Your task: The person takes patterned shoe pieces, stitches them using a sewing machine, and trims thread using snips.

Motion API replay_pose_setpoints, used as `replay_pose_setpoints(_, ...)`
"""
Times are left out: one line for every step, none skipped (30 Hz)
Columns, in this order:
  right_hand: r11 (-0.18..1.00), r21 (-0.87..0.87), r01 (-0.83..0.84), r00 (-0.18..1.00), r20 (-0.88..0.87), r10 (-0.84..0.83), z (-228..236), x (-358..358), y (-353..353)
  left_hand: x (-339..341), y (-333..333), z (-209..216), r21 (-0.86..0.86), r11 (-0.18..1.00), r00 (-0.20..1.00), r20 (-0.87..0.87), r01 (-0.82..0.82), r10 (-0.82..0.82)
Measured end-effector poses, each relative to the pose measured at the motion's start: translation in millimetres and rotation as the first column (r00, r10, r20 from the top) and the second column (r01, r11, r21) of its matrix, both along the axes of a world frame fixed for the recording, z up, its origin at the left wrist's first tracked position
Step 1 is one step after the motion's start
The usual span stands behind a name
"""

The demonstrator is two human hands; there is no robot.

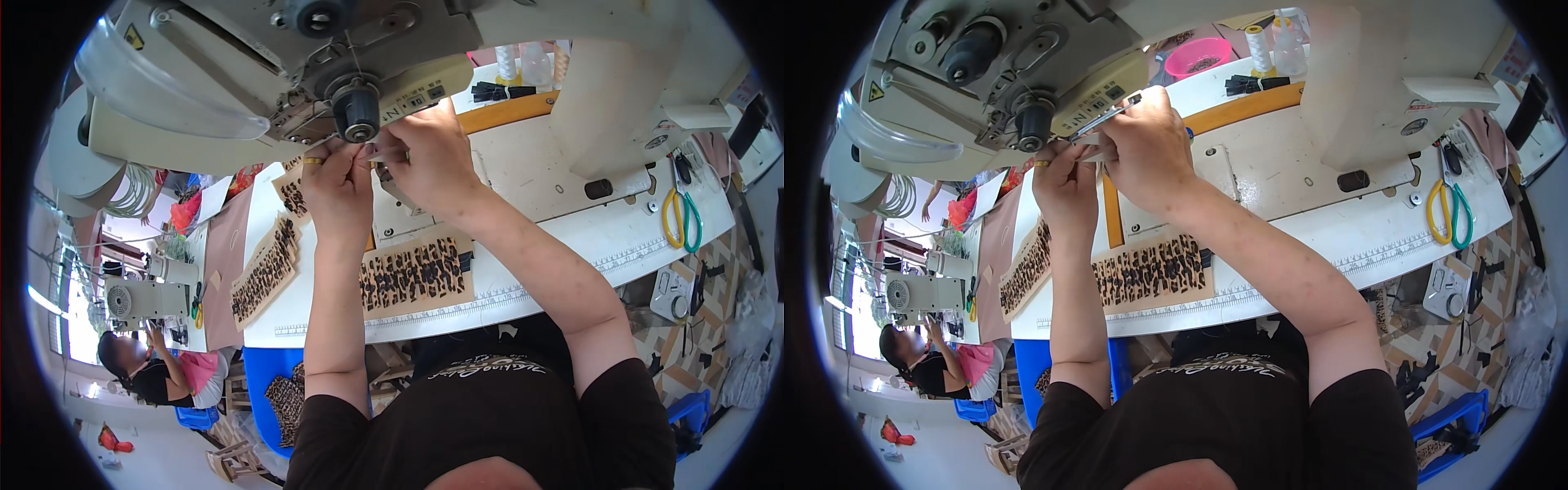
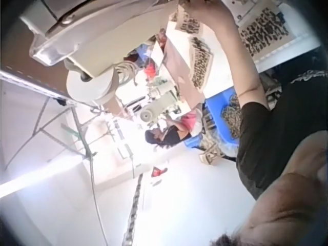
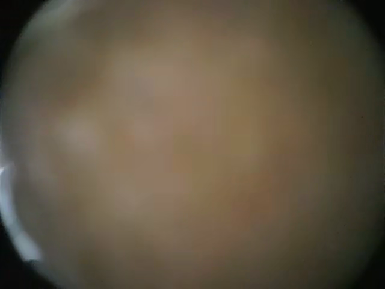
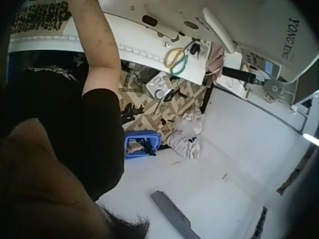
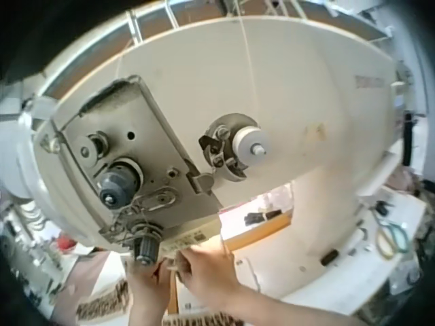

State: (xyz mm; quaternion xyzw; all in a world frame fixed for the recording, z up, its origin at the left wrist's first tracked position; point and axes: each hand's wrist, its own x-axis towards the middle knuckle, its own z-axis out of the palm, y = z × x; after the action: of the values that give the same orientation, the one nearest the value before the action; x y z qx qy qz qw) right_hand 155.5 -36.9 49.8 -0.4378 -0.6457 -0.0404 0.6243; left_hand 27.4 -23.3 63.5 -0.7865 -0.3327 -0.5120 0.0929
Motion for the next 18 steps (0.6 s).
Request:
replay_pose_setpoints(1.0, 0.011, -0.015, 1.0, 0.014, 0.015, -1, 1, 3, -1, 0, 0, -0.041, 0.999, 1.0, 0.003, -0.003, 0.003)
replay_pose_setpoints(1.0, 0.014, -0.017, 1.0, 0.022, 0.016, 0, 1, 3, -2, 0, 0, -0.039, 0.999, 1.0, 0.011, -0.004, 0.005)
replay_pose_setpoints(1.0, 0.003, -0.013, 0.999, 0.033, 0.013, 0, 1, 3, -1, -1, 0, -0.033, 0.999, 1.0, -0.004, -0.017, 0.017)
replay_pose_setpoints(1.0, -0.008, -0.009, 0.999, 0.044, 0.009, 0, 0, 3, -1, -1, 0, -0.027, 0.999, 0.999, -0.019, -0.03, 0.029)
replay_pose_setpoints(1.0, -0.005, -0.012, 0.999, 0.051, 0.013, 0, 0, 2, -2, -2, 0, -0.023, 0.999, 0.999, -0.012, -0.033, 0.033)
replay_pose_setpoints(1.0, -0.009, 0.006, 0.998, 0.064, -0.006, 0, 0, 2, -2, -3, 0, -0.043, 0.999, 1.0, 0.009, -0.013, 0.013)
replay_pose_setpoints(1.0, -0.013, 0.024, 0.997, 0.078, -0.023, -1, 0, 2, -2, -4, 0, -0.063, 0.998, 1.0, 0.03, 0.008, -0.006)
replay_pose_setpoints(1.0, -0.009, 0.02, 0.996, 0.085, -0.02, -3, 1, 2, -2, -6, 0, -0.059, 0.998, 0.999, 0.038, 0.004, -0.002)
replay_pose_setpoints(0.999, 0.016, 0.035, 0.997, 0.063, -0.036, -5, 4, 1, -1, -9, 1, -0.098, 0.994, 0.996, 0.076, 0.052, -0.044)
replay_pose_setpoints(0.998, 0.041, 0.049, 0.998, 0.04, -0.051, -7, 7, -1, -1, -12, 3, -0.135, 0.986, 0.99, 0.116, 0.1, -0.085)
replay_pose_setpoints(0.997, 0.066, 0.051, 0.999, 0.012, -0.052, -6, 8, -5, -3, -15, 5, -0.128, 0.989, 0.996, 0.07, 0.068, -0.059)
replay_pose_setpoints(0.997, 0.072, 0.043, 0.999, 0.019, -0.044, -8, 10, -7, -4, -16, 5, -0.123, 0.991, 0.996, 0.077, 0.062, -0.052)
replay_pose_setpoints(0.997, 0.065, -0.035, 0.997, -0.065, 0.04, -11, 13, -8, -5, -17, 5, -0.059, 0.994, 0.993, 0.073, 0.094, -0.09)
replay_pose_setpoints(0.992, 0.063, -0.106, 0.983, -0.145, 0.115, -14, 17, -11, -4, -15, 3, 0.004, 0.991, 0.988, 0.07, 0.134, -0.134)
replay_pose_setpoints(0.968, -0.014, -0.251, 0.937, -0.253, 0.24, -14, 18, -20, -5, -12, 0, 0.051, 0.984, 0.983, 0.062, 0.17, -0.173)
replay_pose_setpoints(0.967, -0.008, -0.255, 0.939, -0.242, 0.246, -15, 15, -26, -5, -12, 0, 0.06, 0.984, 0.983, 0.07, 0.165, -0.169)
replay_pose_setpoints(0.907, 0.018, -0.42, 0.847, -0.35, 0.399, -17, 13, -31, -4, -13, 0, 0.082, 0.98, 0.982, 0.049, 0.181, -0.185)
replay_pose_setpoints(0.821, 0.063, -0.568, 0.719, -0.447, 0.532, -16, 11, -35, -3, -13, -1, 0.103, 0.975, 0.979, 0.027, 0.197, -0.201)
